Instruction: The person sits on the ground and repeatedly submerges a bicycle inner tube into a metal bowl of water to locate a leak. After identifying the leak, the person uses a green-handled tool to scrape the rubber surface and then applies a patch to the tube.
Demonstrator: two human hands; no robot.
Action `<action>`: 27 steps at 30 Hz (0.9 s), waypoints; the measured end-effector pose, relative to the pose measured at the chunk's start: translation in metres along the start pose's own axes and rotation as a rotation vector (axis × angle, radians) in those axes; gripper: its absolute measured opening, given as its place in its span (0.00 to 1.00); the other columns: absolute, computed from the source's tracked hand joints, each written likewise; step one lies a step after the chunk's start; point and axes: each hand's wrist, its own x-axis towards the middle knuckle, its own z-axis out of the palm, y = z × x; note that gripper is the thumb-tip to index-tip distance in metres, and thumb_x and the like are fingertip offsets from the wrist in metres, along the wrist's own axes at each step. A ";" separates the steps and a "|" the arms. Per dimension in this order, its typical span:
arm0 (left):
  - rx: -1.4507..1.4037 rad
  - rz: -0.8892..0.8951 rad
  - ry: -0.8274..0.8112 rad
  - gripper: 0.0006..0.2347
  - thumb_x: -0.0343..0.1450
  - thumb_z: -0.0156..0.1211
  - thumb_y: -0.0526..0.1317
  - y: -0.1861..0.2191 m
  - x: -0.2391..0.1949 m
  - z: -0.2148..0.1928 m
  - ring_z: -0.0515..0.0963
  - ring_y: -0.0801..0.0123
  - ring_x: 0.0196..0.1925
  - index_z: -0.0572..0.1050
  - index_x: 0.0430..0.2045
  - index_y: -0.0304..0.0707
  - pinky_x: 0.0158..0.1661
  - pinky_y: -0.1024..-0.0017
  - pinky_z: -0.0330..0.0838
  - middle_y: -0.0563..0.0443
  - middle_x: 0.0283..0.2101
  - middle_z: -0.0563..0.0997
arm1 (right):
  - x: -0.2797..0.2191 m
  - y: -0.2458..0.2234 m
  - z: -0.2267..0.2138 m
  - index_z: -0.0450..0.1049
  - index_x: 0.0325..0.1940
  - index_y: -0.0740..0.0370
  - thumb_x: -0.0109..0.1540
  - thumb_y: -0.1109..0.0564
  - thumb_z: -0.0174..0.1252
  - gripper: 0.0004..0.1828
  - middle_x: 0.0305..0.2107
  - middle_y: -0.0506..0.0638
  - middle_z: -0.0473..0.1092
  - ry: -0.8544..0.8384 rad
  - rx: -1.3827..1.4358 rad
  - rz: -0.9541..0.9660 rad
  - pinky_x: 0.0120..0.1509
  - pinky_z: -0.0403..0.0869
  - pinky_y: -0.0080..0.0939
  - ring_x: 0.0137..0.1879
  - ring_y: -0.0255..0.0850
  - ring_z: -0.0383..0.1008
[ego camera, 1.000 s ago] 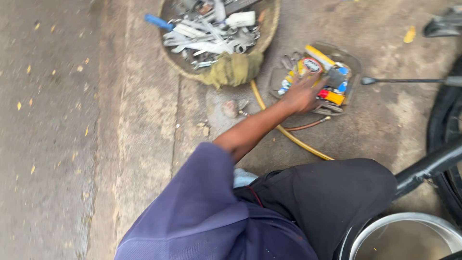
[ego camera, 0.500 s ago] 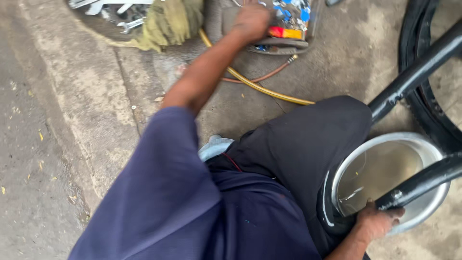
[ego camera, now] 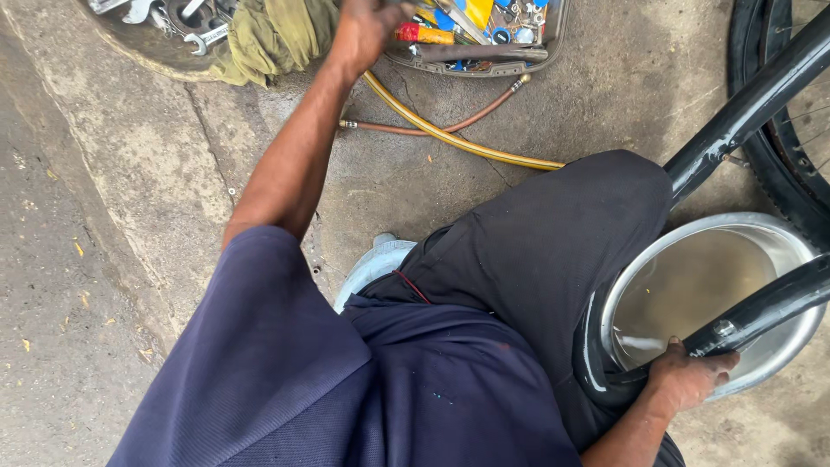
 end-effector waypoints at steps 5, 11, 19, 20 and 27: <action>0.415 0.096 0.011 0.15 0.74 0.67 0.45 -0.012 0.019 0.000 0.83 0.46 0.38 0.79 0.40 0.27 0.41 0.57 0.74 0.30 0.35 0.82 | -0.002 0.004 -0.001 0.41 0.83 0.65 0.63 0.54 0.72 0.56 0.64 0.72 0.60 0.023 0.035 -0.020 0.64 0.70 0.63 0.64 0.70 0.68; 0.559 0.218 0.205 0.10 0.69 0.64 0.41 0.005 -0.008 0.021 0.83 0.43 0.40 0.81 0.38 0.34 0.41 0.53 0.75 0.35 0.37 0.83 | 0.000 0.017 0.001 0.41 0.81 0.69 0.63 0.52 0.74 0.57 0.64 0.73 0.60 0.060 0.070 -0.004 0.64 0.69 0.63 0.64 0.71 0.67; 0.800 0.213 -0.456 0.10 0.69 0.60 0.38 -0.002 0.050 0.063 0.83 0.44 0.39 0.83 0.41 0.44 0.39 0.50 0.75 0.36 0.38 0.84 | 0.004 0.025 0.006 0.43 0.81 0.69 0.62 0.54 0.73 0.55 0.63 0.74 0.61 0.057 0.084 0.001 0.66 0.70 0.61 0.64 0.70 0.69; 0.863 0.239 -0.461 0.09 0.71 0.59 0.39 -0.004 0.063 0.064 0.83 0.43 0.38 0.83 0.42 0.42 0.37 0.49 0.76 0.34 0.39 0.84 | 0.010 0.024 0.010 0.44 0.81 0.68 0.62 0.53 0.72 0.55 0.64 0.73 0.61 0.047 0.107 0.036 0.65 0.70 0.61 0.64 0.69 0.69; 0.989 0.594 -0.598 0.10 0.73 0.53 0.39 -0.008 0.091 0.081 0.80 0.39 0.47 0.79 0.44 0.41 0.43 0.48 0.73 0.33 0.44 0.80 | 0.028 0.064 0.032 0.53 0.75 0.75 0.56 0.50 0.79 0.56 0.63 0.76 0.62 0.211 0.192 -0.063 0.69 0.66 0.58 0.66 0.68 0.66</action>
